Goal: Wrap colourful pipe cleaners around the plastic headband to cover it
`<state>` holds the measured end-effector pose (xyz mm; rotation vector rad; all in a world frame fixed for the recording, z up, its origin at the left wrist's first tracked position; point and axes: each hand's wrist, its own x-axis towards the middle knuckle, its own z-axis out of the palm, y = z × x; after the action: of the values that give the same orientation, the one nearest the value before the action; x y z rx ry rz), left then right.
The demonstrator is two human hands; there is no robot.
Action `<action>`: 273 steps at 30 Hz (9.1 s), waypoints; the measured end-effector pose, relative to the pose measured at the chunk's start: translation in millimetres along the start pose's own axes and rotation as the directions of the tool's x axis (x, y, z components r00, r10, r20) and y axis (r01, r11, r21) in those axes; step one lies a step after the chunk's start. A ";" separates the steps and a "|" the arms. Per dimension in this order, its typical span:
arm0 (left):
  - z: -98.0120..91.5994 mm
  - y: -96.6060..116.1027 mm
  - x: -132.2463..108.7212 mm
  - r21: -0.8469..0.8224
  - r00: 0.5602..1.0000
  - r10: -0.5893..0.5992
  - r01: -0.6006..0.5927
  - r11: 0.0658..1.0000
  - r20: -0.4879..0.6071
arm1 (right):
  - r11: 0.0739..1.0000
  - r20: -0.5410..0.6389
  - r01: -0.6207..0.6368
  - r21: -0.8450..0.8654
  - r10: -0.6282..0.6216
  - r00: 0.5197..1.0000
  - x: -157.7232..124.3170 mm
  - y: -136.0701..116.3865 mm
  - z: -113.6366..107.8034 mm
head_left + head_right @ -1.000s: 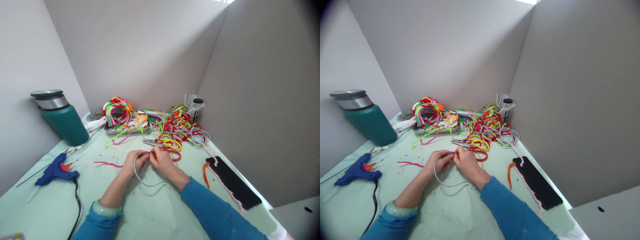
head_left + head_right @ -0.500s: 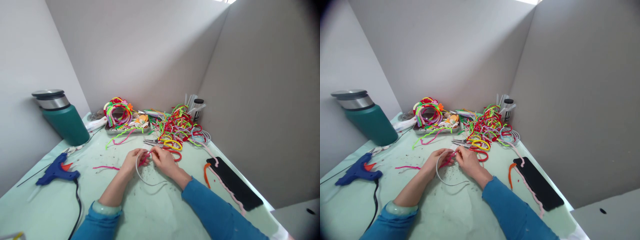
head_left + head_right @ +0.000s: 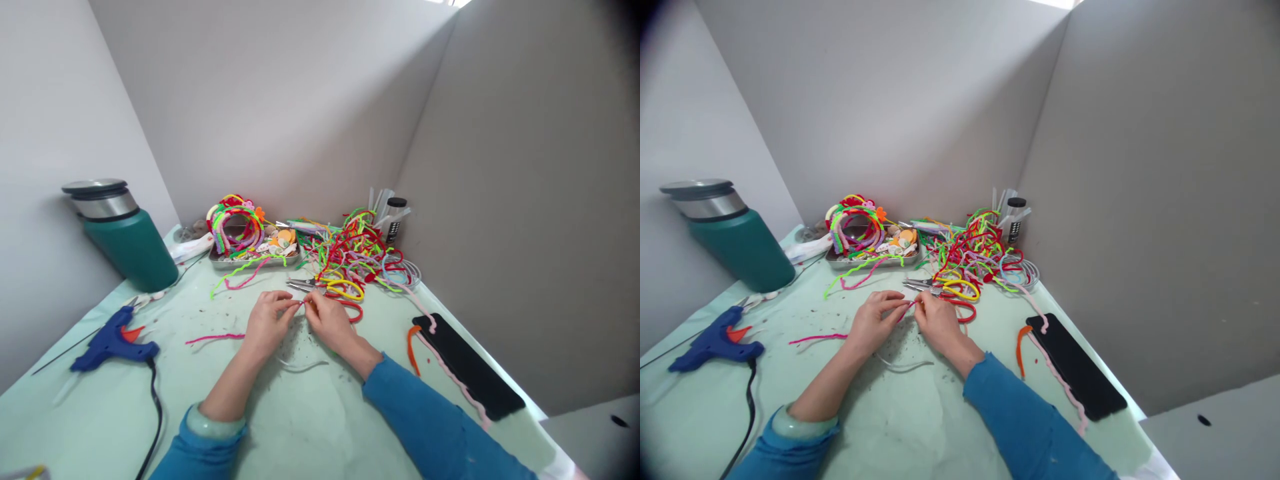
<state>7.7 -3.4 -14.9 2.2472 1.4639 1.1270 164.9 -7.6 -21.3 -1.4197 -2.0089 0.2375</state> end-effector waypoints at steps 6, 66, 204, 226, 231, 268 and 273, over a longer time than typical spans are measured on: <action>2.3 1.5 -4.0 0.193 0.994 0.102 -0.108 0.975 0.042 | 0.998 -0.006 -0.045 -0.032 0.045 0.999 -0.4 0.7 0.7; -6.6 19.0 -5.7 0.281 0.941 0.320 -0.338 0.898 0.110 | 0.991 0.013 0.084 -0.109 -0.083 0.996 -3.4 0.1 -3.5; -3.1 9.4 -8.1 0.203 0.983 0.155 -0.134 0.970 -0.095 | 0.995 -0.035 0.042 0.085 -0.040 0.999 -2.8 -5.8 -4.6; -6.6 14.5 -9.0 0.346 0.994 0.068 -0.095 0.933 0.088 | 0.990 -0.025 0.139 0.021 -0.138 0.990 -4.3 -6.9 -5.6; -7.0 12.9 -7.5 0.330 0.994 0.046 -0.075 0.941 0.096 | 0.990 -0.026 0.135 0.027 -0.134 0.991 -4.3 -7.2 -6.4; -4.6 10.0 -2.2 -0.120 0.937 -0.268 0.300 0.946 0.226 | 0.966 -0.021 0.170 0.194 -0.169 0.985 -2.6 -5.5 -7.6; -3.7 7.6 -3.6 0.001 0.940 -0.243 0.250 0.968 0.239 | 0.958 -0.010 0.173 0.230 -0.176 0.984 -2.9 -5.7 -7.0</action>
<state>9.6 -10.9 -9.8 2.0248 1.5620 0.7686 165.3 -14.0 -14.3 -1.0928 -2.0277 0.3876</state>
